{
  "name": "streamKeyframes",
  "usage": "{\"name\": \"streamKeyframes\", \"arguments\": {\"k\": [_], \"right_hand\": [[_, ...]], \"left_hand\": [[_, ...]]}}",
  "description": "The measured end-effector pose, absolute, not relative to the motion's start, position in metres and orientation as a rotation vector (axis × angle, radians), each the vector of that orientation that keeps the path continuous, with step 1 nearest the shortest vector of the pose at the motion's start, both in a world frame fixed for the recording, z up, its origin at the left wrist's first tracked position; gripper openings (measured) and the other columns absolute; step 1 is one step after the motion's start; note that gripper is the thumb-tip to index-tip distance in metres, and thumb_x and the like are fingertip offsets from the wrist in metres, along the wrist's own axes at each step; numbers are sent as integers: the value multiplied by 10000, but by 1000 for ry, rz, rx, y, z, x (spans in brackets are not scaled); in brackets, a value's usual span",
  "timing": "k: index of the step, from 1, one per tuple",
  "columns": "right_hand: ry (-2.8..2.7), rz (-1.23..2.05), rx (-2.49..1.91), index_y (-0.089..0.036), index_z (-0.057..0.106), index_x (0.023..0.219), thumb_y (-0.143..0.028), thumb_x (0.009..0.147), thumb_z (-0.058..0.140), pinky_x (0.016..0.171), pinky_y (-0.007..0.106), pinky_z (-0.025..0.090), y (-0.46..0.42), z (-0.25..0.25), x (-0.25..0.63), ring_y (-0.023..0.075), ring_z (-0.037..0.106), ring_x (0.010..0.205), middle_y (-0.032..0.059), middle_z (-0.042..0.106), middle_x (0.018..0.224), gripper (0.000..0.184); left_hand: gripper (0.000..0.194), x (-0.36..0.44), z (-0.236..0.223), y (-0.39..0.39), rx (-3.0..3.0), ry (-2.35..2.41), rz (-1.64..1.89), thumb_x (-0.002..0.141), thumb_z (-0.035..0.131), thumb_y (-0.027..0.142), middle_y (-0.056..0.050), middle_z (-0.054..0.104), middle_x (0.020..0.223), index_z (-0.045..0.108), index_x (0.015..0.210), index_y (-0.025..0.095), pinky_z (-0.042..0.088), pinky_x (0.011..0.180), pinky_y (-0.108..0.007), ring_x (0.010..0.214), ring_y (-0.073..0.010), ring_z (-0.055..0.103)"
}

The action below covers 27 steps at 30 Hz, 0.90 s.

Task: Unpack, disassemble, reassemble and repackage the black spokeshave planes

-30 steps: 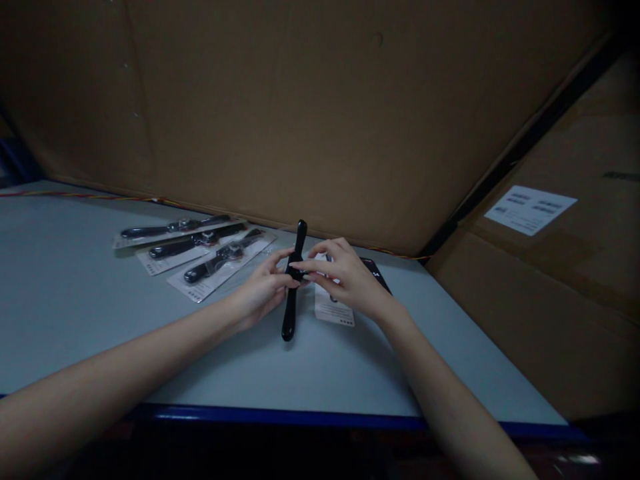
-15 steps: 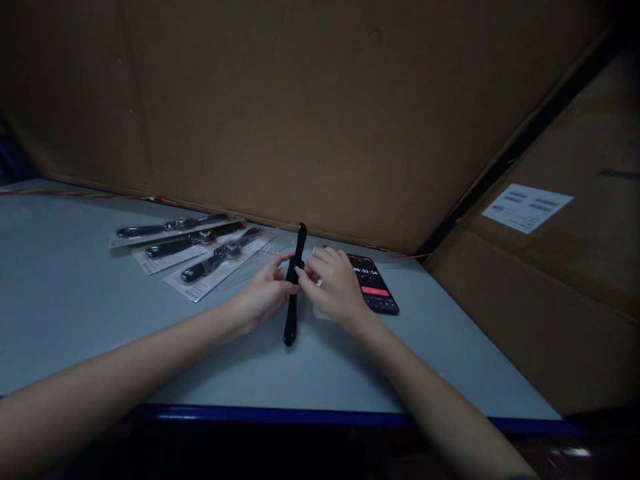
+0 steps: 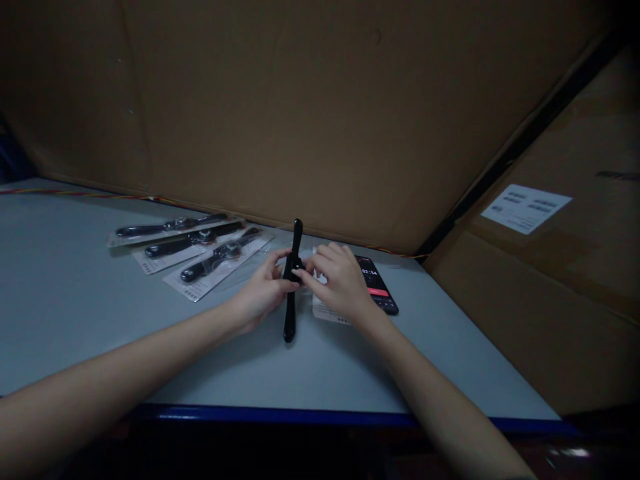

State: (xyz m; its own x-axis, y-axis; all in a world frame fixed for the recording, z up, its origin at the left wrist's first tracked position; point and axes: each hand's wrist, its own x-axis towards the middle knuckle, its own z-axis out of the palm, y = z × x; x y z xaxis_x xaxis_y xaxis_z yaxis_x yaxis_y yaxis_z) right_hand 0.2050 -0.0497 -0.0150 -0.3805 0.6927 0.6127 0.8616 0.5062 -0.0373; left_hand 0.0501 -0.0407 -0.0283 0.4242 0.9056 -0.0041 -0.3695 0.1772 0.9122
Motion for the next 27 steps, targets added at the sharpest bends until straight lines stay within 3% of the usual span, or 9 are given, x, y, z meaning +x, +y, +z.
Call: {"name": "streamKeyframes", "arguments": {"k": [5, 8, 10, 12, 19, 23, 27], "right_hand": [[-2038, -55, -1212, -192, 526, 576, -278, 886, 471, 601, 289, 337, -51, -21, 192, 152, 490, 623, 9, 523, 602, 325], [-2011, 91, -1103, -196, 599, 713, -248, 872, 489, 612, 277, 373, -52, -15, 198, 143, 509, 634, 5, 567, 663, 200], [-2045, 28, -1097, -200, 614, 845, -256, 836, 554, 642, 280, 379, -52, -11, 205, 150, 522, 682, 4, 587, 721, 83], [-2118, -83, -1125, -198, 606, 900, -289, 802, 615, 674, 290, 370, -51, -10, 211, 164, 533, 734, 8, 596, 757, 134], [-2187, -366, -1254, -190, 577, 830, -371, 845, 571, 685, 318, 325, -50, -16, 207, 188, 539, 742, 14, 598, 723, 182], [-2121, -277, -1192, -203, 589, 916, -379, 823, 600, 718, 330, 358, -50, -14, 209, 191, 552, 779, 25, 620, 798, 199], [-2120, -226, -1068, -223, 592, 1099, -373, 789, 641, 775, 356, 410, -48, -12, 216, 216, 527, 917, 67, 588, 978, 348]], "left_hand": [[638, 50, -31, -41, 1083, 612, 1043, 596, 585, -36, 2, 623, 904, 464, 1169, 219, 395, 765, -261, 829, -140, 568], [646, 50, -31, -39, 1057, 636, 1036, 599, 604, -16, 0, 624, 911, 445, 1180, 218, 395, 731, -256, 787, -130, 566], [652, 50, -30, -38, 1042, 669, 1025, 606, 612, -9, -6, 624, 906, 436, 1193, 214, 394, 705, -251, 768, -128, 566], [657, 50, -28, -38, 1027, 666, 1028, 604, 610, -17, -11, 625, 914, 432, 1193, 213, 400, 710, -253, 783, -133, 574], [627, 50, -27, -43, 1035, 626, 1036, 610, 601, -46, -35, 640, 1010, 445, 1162, 206, 412, 813, -283, 887, -153, 596], [641, 48, -30, -40, 1029, 578, 1030, 620, 612, -45, -48, 643, 1042, 442, 1181, 214, 421, 822, -306, 922, -176, 609], [597, 46, -30, -35, 1019, 483, 1029, 612, 582, -69, -59, 631, 1091, 505, 1144, 193, 408, 881, -305, 997, -180, 598]]}}
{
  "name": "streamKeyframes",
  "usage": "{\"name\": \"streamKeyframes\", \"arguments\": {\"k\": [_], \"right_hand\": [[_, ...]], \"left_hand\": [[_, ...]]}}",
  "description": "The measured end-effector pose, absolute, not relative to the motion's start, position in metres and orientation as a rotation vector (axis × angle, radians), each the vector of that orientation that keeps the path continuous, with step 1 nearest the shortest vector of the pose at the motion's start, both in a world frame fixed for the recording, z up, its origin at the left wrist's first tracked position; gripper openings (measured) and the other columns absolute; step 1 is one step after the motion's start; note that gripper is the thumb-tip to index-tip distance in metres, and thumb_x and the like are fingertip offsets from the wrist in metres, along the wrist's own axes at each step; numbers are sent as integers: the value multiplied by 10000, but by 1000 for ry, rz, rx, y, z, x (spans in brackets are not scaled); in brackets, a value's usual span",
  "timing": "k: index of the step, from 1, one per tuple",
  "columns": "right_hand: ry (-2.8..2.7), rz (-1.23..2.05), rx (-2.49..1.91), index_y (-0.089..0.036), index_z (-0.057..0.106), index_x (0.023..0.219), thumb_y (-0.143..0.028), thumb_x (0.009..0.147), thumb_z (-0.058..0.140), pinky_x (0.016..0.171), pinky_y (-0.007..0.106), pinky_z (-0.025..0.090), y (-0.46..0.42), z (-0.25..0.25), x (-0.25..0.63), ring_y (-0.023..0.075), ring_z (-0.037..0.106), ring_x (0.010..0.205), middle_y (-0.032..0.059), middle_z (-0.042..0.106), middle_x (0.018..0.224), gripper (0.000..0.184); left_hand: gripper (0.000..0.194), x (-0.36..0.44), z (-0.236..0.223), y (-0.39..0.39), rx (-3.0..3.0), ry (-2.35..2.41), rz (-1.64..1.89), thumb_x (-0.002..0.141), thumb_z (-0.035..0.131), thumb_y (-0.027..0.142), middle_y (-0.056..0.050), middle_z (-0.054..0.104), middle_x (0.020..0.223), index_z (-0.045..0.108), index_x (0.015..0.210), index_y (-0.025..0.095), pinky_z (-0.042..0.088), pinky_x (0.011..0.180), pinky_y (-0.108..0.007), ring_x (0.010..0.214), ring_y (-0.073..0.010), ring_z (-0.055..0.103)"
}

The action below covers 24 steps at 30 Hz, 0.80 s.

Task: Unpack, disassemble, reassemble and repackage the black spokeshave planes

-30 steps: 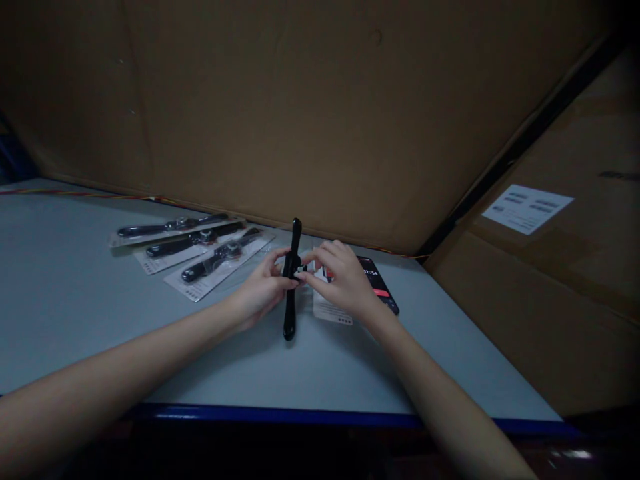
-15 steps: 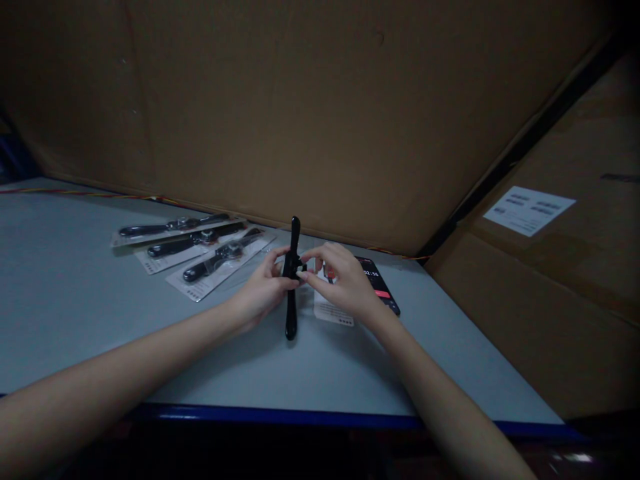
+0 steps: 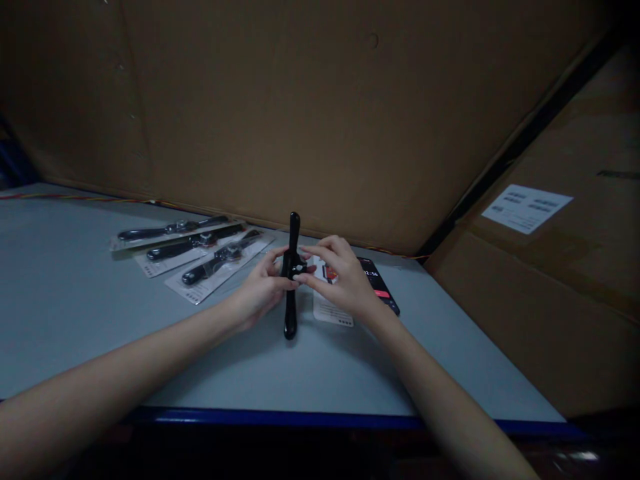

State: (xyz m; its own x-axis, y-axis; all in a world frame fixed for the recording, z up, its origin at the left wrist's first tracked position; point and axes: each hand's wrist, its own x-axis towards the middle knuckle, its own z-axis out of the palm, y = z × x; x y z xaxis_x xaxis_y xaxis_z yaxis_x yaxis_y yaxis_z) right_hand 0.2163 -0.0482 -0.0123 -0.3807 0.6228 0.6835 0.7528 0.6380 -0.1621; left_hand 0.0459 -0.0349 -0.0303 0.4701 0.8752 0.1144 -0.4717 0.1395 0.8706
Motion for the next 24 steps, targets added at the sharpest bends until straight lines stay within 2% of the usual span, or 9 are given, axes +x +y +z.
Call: {"name": "streamKeyframes", "arguments": {"k": [5, 9, 12, 17, 21, 24], "right_hand": [[-2235, -207, -1016, -261, 527, 1255, -329, 823, 606, 829, 409, 415, -48, -14, 218, 229, 501, 976, 78, 571, 1094, 444], [-2265, -192, -1027, -269, 491, 1294, -303, 841, 582, 854, 419, 410, -50, -14, 215, 234, 494, 1008, 81, 563, 1125, 463], [-2213, -177, -1034, -243, 509, 1253, -278, 836, 586, 849, 396, 413, -50, -13, 215, 223, 510, 995, 74, 580, 1087, 425], [-2123, -137, -1042, -212, 568, 1027, -305, 797, 634, 811, 363, 419, -49, -9, 219, 213, 541, 948, 61, 599, 988, 256], [-2196, -147, -989, -232, 570, 1082, -383, 730, 702, 838, 385, 421, -45, -9, 226, 231, 523, 1004, 73, 574, 1068, 406], [-2220, -161, -979, -249, 584, 1117, -384, 728, 707, 850, 398, 420, -41, -12, 230, 229, 519, 1009, 66, 579, 1074, 430]], "left_hand": [[570, 45, -28, -32, 1063, 453, 1017, 593, 541, -82, -64, 606, 1161, 575, 1104, 168, 409, 884, -286, 1076, -195, 556], [575, 45, -30, -32, 1060, 439, 1021, 594, 572, -70, -74, 585, 1194, 576, 1116, 169, 394, 914, -294, 1127, -201, 522], [591, 46, -30, -32, 1038, 412, 998, 586, 583, -70, -75, 582, 1197, 571, 1123, 176, 367, 966, -331, 1145, -214, 514], [501, 44, -27, -32, 959, 351, 980, 590, 531, -32, -93, 612, 1137, 587, 1059, 132, 344, 1007, -361, 1146, -239, 521], [580, 41, -24, -31, 878, 319, 925, 530, 463, -1, -99, 643, 1055, 560, 1089, 120, 404, 953, -415, 1084, -264, 562], [638, 40, -22, -30, 843, 333, 911, 515, 450, -2, -106, 644, 1044, 530, 1138, 110, 427, 924, -418, 1065, -261, 572]]}}
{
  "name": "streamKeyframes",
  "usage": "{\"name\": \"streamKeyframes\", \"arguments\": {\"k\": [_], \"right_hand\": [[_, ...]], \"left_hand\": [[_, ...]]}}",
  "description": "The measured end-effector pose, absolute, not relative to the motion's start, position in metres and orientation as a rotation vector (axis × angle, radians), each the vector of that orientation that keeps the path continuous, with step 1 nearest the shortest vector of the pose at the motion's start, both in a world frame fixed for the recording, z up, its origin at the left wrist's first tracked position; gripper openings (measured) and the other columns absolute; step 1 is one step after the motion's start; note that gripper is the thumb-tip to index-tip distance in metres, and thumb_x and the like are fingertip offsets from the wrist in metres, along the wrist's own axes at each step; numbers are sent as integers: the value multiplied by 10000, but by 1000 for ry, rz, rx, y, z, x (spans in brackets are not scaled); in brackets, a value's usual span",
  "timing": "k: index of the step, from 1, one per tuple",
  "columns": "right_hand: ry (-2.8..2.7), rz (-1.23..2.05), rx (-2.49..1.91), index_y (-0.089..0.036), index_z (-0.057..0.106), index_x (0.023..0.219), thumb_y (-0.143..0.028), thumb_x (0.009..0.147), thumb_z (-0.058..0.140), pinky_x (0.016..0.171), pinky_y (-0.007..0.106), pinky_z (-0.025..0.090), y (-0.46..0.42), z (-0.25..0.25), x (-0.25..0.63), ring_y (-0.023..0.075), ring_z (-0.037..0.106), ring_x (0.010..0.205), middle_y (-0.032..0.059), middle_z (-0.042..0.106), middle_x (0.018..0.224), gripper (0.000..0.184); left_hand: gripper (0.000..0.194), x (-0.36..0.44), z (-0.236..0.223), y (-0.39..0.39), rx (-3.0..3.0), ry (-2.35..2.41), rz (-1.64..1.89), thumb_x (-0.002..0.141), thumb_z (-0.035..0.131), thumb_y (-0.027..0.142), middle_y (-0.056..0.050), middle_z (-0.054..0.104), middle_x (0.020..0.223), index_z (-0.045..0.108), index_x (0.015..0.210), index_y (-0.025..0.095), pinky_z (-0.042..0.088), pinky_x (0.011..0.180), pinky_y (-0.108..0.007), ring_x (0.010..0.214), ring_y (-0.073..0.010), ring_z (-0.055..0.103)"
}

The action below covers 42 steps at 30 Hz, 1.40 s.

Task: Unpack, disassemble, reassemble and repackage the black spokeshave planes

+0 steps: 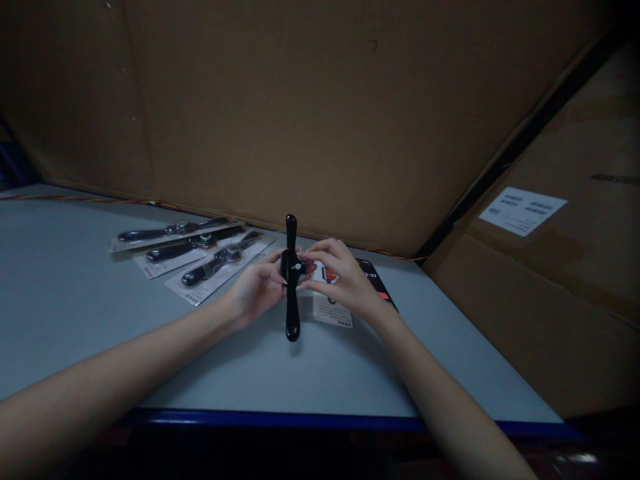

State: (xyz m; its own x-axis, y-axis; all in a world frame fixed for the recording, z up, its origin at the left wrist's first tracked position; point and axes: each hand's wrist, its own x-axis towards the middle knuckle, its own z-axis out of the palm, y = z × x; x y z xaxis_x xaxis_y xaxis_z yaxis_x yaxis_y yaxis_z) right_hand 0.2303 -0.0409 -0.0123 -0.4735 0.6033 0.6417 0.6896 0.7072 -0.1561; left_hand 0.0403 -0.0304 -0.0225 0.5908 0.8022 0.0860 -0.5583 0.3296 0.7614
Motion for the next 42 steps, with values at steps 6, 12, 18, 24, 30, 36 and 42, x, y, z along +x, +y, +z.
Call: {"name": "streamKeyframes", "arguments": {"k": [6, 12, 18, 24, 30, 36, 42], "right_hand": [[-2189, -111, -908, -260, 633, 1095, -356, 737, 702, 812, 391, 438, -36, -17, 235, 211, 539, 961, 53, 604, 1029, 377], [-2211, -142, -905, -269, 617, 1146, -347, 771, 670, 783, 378, 441, -37, -17, 235, 201, 529, 918, 54, 607, 1000, 386], [-2277, -195, -907, -258, 587, 1184, -334, 818, 617, 789, 363, 435, -38, -13, 236, 197, 514, 909, 54, 599, 984, 374], [-2316, -221, -874, -236, 577, 1189, -330, 822, 614, 772, 356, 434, -36, -13, 238, 199, 510, 897, 63, 594, 976, 380], [-2325, -216, -915, -232, 576, 1183, -349, 825, 606, 769, 350, 431, -38, -11, 237, 197, 509, 882, 55, 588, 938, 377], [-2342, -201, -926, -257, 565, 1201, -360, 828, 601, 764, 353, 428, -37, -10, 238, 200, 509, 877, 52, 588, 939, 389], [-2360, -178, -939, -261, 550, 1227, -355, 836, 593, 767, 354, 419, -36, -11, 239, 203, 497, 885, 53, 596, 952, 405]], "left_hand": [[629, 41, -22, -28, 816, 337, 884, 534, 452, -11, -103, 640, 1052, 536, 1147, 101, 394, 961, -394, 1075, -245, 561], [568, 41, -23, -29, 902, 370, 886, 568, 474, -16, -76, 633, 1057, 562, 1105, 146, 375, 979, -384, 1065, -230, 563], [564, 42, -23, -31, 982, 364, 858, 622, 499, -54, -80, 555, 1199, 522, 1130, 190, 445, 929, -457, 1062, -231, 553], [626, 40, -29, -26, 1035, 323, 832, 616, 607, -87, -81, 526, 1199, 517, 1162, 204, 491, 874, -509, 967, -213, 575], [566, 39, -30, -23, 1013, 296, 832, 644, 607, -83, -77, 542, 1201, 563, 1134, 195, 485, 891, -490, 976, -218, 575], [572, 38, -34, -21, 1017, 284, 833, 641, 593, -96, -74, 544, 1215, 570, 1130, 201, 467, 914, -492, 1050, -247, 557], [596, 39, -33, -24, 993, 346, 847, 630, 602, -98, -89, 545, 1214, 544, 1147, 193, 462, 937, -495, 1091, -265, 544]]}}
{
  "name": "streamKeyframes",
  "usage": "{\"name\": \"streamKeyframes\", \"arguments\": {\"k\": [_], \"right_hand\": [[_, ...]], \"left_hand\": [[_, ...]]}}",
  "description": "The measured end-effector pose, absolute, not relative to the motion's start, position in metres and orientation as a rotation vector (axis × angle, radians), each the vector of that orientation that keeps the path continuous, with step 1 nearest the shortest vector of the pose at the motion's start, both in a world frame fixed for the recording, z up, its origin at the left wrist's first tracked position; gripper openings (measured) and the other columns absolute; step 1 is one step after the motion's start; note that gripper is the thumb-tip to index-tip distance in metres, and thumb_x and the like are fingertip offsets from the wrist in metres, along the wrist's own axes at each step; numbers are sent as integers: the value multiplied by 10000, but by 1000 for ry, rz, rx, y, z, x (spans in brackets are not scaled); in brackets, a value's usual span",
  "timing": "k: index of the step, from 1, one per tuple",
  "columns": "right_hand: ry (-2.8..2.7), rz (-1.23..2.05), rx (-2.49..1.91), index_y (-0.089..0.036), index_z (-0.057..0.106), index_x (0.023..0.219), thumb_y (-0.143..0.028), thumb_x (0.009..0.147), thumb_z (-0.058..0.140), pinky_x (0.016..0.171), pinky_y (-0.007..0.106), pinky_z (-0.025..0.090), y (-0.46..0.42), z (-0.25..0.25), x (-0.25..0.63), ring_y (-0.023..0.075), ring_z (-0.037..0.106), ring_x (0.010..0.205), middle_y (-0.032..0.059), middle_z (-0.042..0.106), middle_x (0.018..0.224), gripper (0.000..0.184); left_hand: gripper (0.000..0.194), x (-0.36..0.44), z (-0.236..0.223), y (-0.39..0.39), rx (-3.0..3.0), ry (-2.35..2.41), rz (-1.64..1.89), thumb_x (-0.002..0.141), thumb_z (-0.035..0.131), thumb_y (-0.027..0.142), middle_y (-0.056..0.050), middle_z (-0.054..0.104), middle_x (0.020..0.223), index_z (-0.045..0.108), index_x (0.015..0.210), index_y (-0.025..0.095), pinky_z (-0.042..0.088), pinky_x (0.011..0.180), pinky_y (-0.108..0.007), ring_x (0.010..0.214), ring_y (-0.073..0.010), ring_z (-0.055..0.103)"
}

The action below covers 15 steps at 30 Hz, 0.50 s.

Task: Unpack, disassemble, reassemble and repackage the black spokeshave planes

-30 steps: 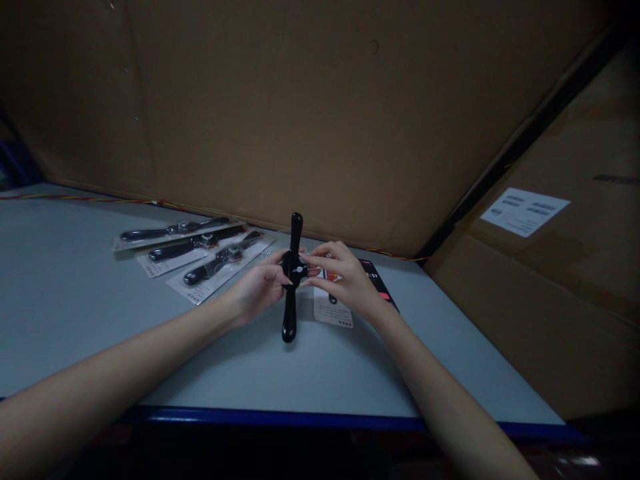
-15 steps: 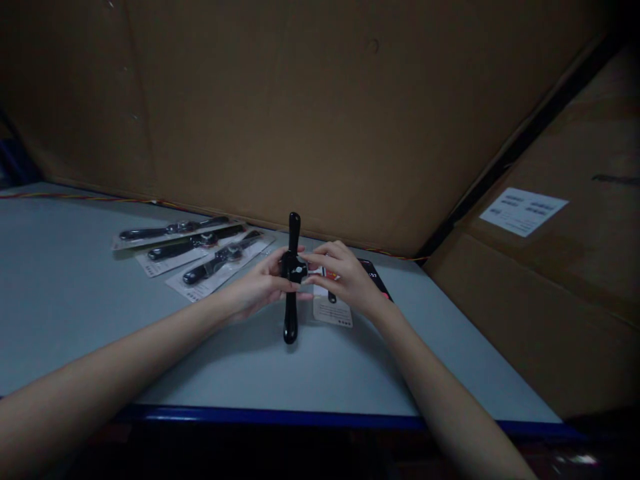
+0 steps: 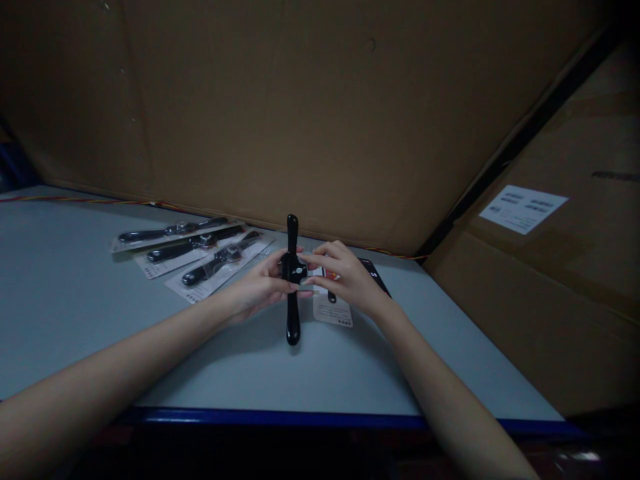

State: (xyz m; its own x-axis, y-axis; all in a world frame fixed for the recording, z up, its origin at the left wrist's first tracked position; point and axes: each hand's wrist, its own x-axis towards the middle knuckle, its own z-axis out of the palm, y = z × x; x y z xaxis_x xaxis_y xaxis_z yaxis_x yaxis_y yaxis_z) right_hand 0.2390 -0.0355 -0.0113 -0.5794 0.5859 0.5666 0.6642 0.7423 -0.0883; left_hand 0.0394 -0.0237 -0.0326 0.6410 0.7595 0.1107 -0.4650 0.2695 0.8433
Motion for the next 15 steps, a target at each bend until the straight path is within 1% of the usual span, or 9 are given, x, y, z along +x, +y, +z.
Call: {"name": "streamKeyframes", "arguments": {"k": [3, 6, 9, 11, 13, 15], "right_hand": [[-2367, -160, -950, -254, 542, 1232, -347, 846, 582, 778, 352, 412, -36, -10, 239, 201, 495, 892, 52, 600, 959, 399], [-2326, -88, -924, -238, 557, 1189, -359, 822, 614, 788, 336, 408, -38, -8, 239, 193, 505, 903, 43, 601, 959, 390], [-2253, -71, -948, -208, 576, 1094, -364, 839, 591, 790, 317, 394, -41, -6, 235, 185, 517, 909, 43, 603, 955, 299], [-2264, -169, -1028, -198, 592, 990, -371, 857, 561, 777, 316, 369, -44, -7, 229, 190, 516, 893, 42, 611, 925, 221], [-2309, -326, -1122, -191, 591, 902, -385, 861, 548, 756, 320, 338, -46, -9, 222, 200, 508, 867, 42, 618, 887, 203], [-2348, -479, -1190, -184, 586, 877, -377, 874, 523, 743, 326, 310, -48, -11, 215, 207, 501, 853, 49, 621, 868, 203]], "left_hand": [[567, 40, -30, -25, 991, 356, 851, 631, 599, -97, -91, 557, 1192, 547, 1124, 177, 472, 930, -471, 1054, -249, 570], [555, 41, -29, -25, 985, 357, 853, 630, 578, -110, -97, 571, 1169, 542, 1110, 165, 470, 932, -462, 1055, -253, 579], [535, 42, -31, -25, 974, 374, 864, 644, 570, -101, -96, 585, 1121, 530, 1109, 162, 456, 942, -477, 1048, -245, 582], [537, 43, -33, -27, 972, 408, 873, 639, 570, -100, -88, 577, 1114, 516, 1102, 166, 460, 934, -476, 1024, -222, 581], [533, 46, -34, -29, 988, 445, 879, 627, 572, -98, -78, 557, 1134, 503, 1081, 172, 475, 913, -462, 1001, -201, 572], [508, 49, -35, -32, 1026, 481, 894, 622, 581, -82, -67, 544, 1131, 493, 1051, 175, 487, 885, -433, 988, -191, 561]]}}
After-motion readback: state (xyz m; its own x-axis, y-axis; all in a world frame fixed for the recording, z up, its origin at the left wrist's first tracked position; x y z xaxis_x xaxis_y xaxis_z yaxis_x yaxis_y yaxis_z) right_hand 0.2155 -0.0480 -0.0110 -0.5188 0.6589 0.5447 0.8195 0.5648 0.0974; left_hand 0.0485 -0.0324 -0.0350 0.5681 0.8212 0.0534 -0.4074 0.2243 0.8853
